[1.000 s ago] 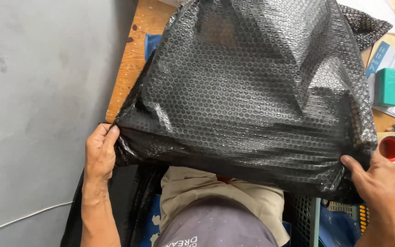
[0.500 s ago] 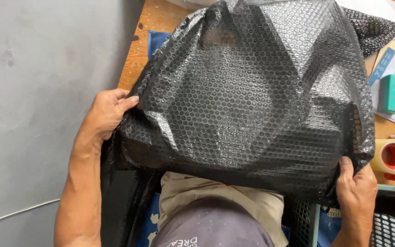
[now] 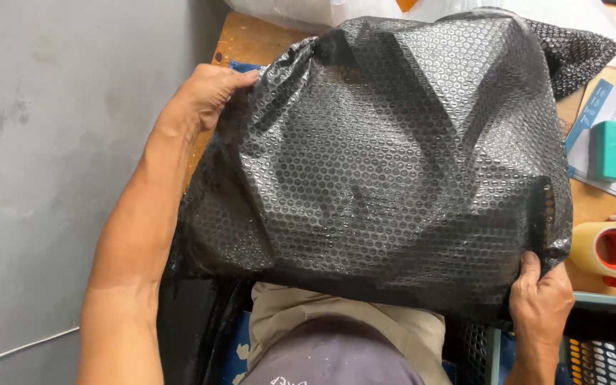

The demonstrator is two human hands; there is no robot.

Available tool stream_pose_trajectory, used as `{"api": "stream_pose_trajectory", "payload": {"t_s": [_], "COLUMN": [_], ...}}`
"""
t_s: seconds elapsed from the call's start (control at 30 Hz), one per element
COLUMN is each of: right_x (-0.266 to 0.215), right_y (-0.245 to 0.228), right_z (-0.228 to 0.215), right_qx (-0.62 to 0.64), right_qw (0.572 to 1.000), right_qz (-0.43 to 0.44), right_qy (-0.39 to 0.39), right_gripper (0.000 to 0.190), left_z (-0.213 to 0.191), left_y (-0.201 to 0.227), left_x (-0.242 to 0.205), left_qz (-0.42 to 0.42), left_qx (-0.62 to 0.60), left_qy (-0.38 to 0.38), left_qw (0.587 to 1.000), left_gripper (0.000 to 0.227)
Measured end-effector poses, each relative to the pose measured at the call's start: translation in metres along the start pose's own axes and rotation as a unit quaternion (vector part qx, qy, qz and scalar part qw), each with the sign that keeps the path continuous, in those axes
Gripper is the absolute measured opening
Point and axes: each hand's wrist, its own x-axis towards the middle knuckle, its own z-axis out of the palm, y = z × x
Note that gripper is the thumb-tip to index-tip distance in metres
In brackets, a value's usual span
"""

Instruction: The person wraps a blue bag with bubble wrap and secures it with clear tape. They use a tape dispenser to apply tape along the edges and smooth the wrap to ensure it stays in place.

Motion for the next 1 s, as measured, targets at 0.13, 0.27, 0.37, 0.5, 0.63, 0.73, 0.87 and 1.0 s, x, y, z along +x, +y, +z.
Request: {"api": "stream_pose_trajectory", "payload": {"t_s": [0.13, 0.27, 0.37, 0.5, 0.63, 0.73, 0.87, 1.0], "right_x": [0.002, -0.005, -0.008, -0.009, -0.004, 0.021, 0.069, 0.105], "right_y": [0.033, 0.019, 0.018, 0.015, -0.006, -0.006, -0.043, -0.099], "right_z": [0.017, 0.015, 0.020, 0.019, 0.000, -0.014, -0.039, -0.051], "right_qx": [-0.020, 0.020, 0.037, 0.042, 0.090, 0.204, 0.333, 0.320], "right_qw": [0.999, 0.999, 0.999, 0.998, 0.994, 0.973, 0.926, 0.915], "right_qz": [-0.034, 0.002, 0.026, 0.029, 0.050, 0.086, 0.115, 0.153], "right_qy": [0.035, 0.037, 0.016, 0.021, -0.030, -0.063, -0.132, -0.192], "right_gripper": [0.028, 0.031, 0.032, 0.032, 0.036, 0.026, 0.028, 0.019], "left_z": [-0.002, 0.006, 0.011, -0.002, -0.024, -0.021, -0.019, 0.001], "left_y": [0.009, 0.008, 0.006, -0.006, -0.028, -0.032, -0.026, -0.004], "left_x": [0.056, 0.090, 0.070, 0.016, -0.031, -0.025, 0.012, 0.023], "left_qz": [-0.005, 0.072, 0.094, 0.025, 0.003, 0.067, 0.096, 0.075], "left_qx": [-0.040, -0.121, -0.103, 0.023, -0.027, -0.030, -0.076, -0.095], "left_qy": [-0.094, 0.072, 0.169, 0.162, -0.023, -0.007, 0.018, -0.021], "left_qw": [0.995, 0.987, 0.976, 0.986, 0.999, 0.997, 0.992, 0.992], "left_gripper": [0.014, 0.026, 0.021, 0.043, 0.035, 0.022, 0.019, 0.016]}}
